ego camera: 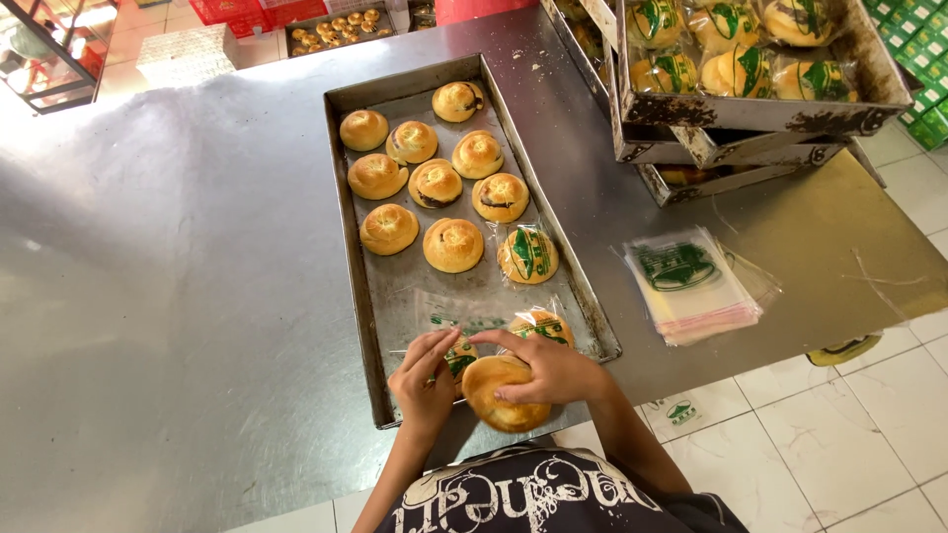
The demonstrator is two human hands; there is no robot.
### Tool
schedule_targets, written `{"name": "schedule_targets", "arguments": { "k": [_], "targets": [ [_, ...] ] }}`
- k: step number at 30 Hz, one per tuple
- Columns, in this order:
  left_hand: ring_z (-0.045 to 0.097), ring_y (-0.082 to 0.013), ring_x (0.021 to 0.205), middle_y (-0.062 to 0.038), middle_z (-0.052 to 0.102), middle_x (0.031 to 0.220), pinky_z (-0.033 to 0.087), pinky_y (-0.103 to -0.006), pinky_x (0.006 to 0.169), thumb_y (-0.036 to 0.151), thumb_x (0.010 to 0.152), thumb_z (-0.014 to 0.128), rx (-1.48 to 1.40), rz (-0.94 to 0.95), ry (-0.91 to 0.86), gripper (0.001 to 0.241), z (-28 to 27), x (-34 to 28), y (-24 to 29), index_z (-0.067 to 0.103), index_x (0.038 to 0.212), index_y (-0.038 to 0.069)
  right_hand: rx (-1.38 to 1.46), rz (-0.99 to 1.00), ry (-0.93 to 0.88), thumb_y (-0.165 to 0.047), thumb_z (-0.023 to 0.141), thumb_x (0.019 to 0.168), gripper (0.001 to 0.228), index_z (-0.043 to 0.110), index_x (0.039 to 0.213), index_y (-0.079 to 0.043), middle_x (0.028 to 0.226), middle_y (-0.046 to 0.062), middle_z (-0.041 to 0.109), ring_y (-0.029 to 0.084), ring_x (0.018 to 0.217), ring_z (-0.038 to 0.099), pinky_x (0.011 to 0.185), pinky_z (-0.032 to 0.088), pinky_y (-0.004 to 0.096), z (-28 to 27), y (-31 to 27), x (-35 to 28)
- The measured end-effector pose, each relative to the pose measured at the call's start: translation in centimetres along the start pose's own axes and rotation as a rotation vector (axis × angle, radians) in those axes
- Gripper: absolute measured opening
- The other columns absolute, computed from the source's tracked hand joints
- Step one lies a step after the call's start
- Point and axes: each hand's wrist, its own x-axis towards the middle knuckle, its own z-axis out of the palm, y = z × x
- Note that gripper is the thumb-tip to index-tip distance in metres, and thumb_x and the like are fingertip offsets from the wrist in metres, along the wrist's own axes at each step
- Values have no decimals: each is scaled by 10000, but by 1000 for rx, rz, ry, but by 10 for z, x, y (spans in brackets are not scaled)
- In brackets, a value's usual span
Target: Packaging bread rolls from a baking tray into individual plastic bags.
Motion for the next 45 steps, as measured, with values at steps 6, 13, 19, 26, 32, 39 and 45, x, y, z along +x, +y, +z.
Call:
{"name": "schedule_targets", "arguments": {
  "k": [6,13,19,26,32,39,45],
  "targets": [
    [778,-318,824,-102,816,922,593,-387,862,-168,792,612,-97,83,37,345,-1,2,18,837,899,71,-235,117,67,-380,747,820,778,406,1506,-241,882,194,781,390,801,766,742,619,510,4,0,-2],
    [777,-313,947,-88,813,953,549,-403,889,-110,812,701,-3,42,174,257,-1,2,14,816,959,66,-331,167,15,-399,726,843,756,356,1494,-297,874,179,777,402,834,764,807,589,533,17,-2,-3],
    [722,-237,1049,14,796,1097,458,-361,921,-83,720,630,194,26,28,497,-1,-3,11,799,1116,163,104,182,11,-273,749,867,831,316,1576,-241,981,230,779,354,839,777,782,655,439,5,12,-1],
    [683,-314,937,-77,762,1214,539,-384,788,-67,768,580,129,38,-147,539,13,-16,4,737,1252,110,1015,24,315,-241,563,896,625,482,1483,-41,1225,257,704,348,1004,740,864,608,487,-11,92,11],
    [680,-335,1059,-103,740,1273,536,-394,925,-105,733,558,102,40,-148,618,12,-7,3,712,1304,75,1247,-56,277,-151,495,983,563,360,1528,-119,1345,268,624,428,1089,702,772,660,487,-1,101,18],
    [658,-374,1139,-145,720,1288,528,-427,982,-139,731,539,42,44,-178,640,18,-7,5,687,1327,38,1314,-107,431,-25,513,972,474,440,1404,-205,1354,211,630,413,1165,668,923,612,503,19,106,27],
    [701,-374,1092,-118,757,1220,575,-425,910,-143,670,570,-137,-52,-276,675,56,-42,-10,738,1282,90,1395,57,555,-82,518,998,269,563,1233,-206,1245,131,679,182,1099,716,924,600,301,65,131,61]
  ]
}}
